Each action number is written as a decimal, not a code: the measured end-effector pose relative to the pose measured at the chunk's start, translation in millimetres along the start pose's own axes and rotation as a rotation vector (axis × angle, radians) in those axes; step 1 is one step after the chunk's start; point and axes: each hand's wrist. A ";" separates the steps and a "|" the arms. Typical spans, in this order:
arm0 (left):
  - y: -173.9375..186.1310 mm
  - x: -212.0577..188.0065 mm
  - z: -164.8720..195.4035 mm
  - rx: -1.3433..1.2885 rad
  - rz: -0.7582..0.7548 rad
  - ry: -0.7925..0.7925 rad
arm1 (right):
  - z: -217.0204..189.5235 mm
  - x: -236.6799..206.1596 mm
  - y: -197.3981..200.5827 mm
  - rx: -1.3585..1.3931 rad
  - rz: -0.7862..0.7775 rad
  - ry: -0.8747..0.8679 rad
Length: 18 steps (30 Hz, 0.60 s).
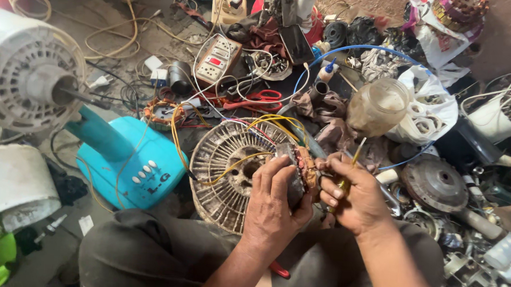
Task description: The person sits on the floor of a cluttered repair workshop and rewinds the copper wire coil of a disassembled fan motor stator. They feed and press wire into the stator slots by hand, use a screwdriver to help seat and adjust the windings, and reposition the stator repeatedly while routing the wire.
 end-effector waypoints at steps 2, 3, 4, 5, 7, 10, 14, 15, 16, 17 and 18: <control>-0.1 2.3 -1.8 -0.005 -0.014 -0.006 | 0.3 3.1 7.2 0.091 -0.060 -0.026; 1.3 2.6 -2.2 -0.012 -0.017 -0.018 | 0.1 3.4 9.4 0.096 -0.138 -0.032; 2.4 2.8 -2.5 -0.014 -0.021 -0.029 | 0.3 4.1 10.3 0.103 -0.218 -0.042; 3.2 2.4 -1.6 -0.014 -0.033 -0.029 | 0.0 4.3 10.6 0.116 -0.307 -0.055; 4.5 1.4 -0.5 -0.013 -0.056 -0.038 | -2.3 3.5 10.4 -0.296 -0.097 0.032; 3.7 0.1 0.4 -0.047 -0.062 -0.045 | -8.9 2.2 9.7 -0.888 0.169 0.229; 1.9 -2.2 2.6 -0.028 -0.063 -0.036 | -9.5 -1.4 12.2 -0.920 0.045 0.335; 1.8 -2.9 3.6 -0.036 -0.060 -0.030 | -8.2 -1.8 14.0 -0.592 -0.057 0.267; 2.2 -3.2 3.8 -0.042 -0.060 -0.031 | -6.2 -1.1 15.8 -0.261 -0.156 0.202; 2.1 -3.1 4.2 -0.034 -0.058 -0.040 | -4.9 0.3 18.2 0.068 -0.253 0.133; 1.4 -3.1 5.2 -0.031 -0.054 -0.044 | -3.9 1.9 21.0 0.156 -0.292 0.104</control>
Point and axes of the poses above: each hand's wrist, its own x-axis towards the middle knuckle, its own y-axis out of the back of the hand, z = x × y, and after that the axes turned 14 degrees about -y, right-handed
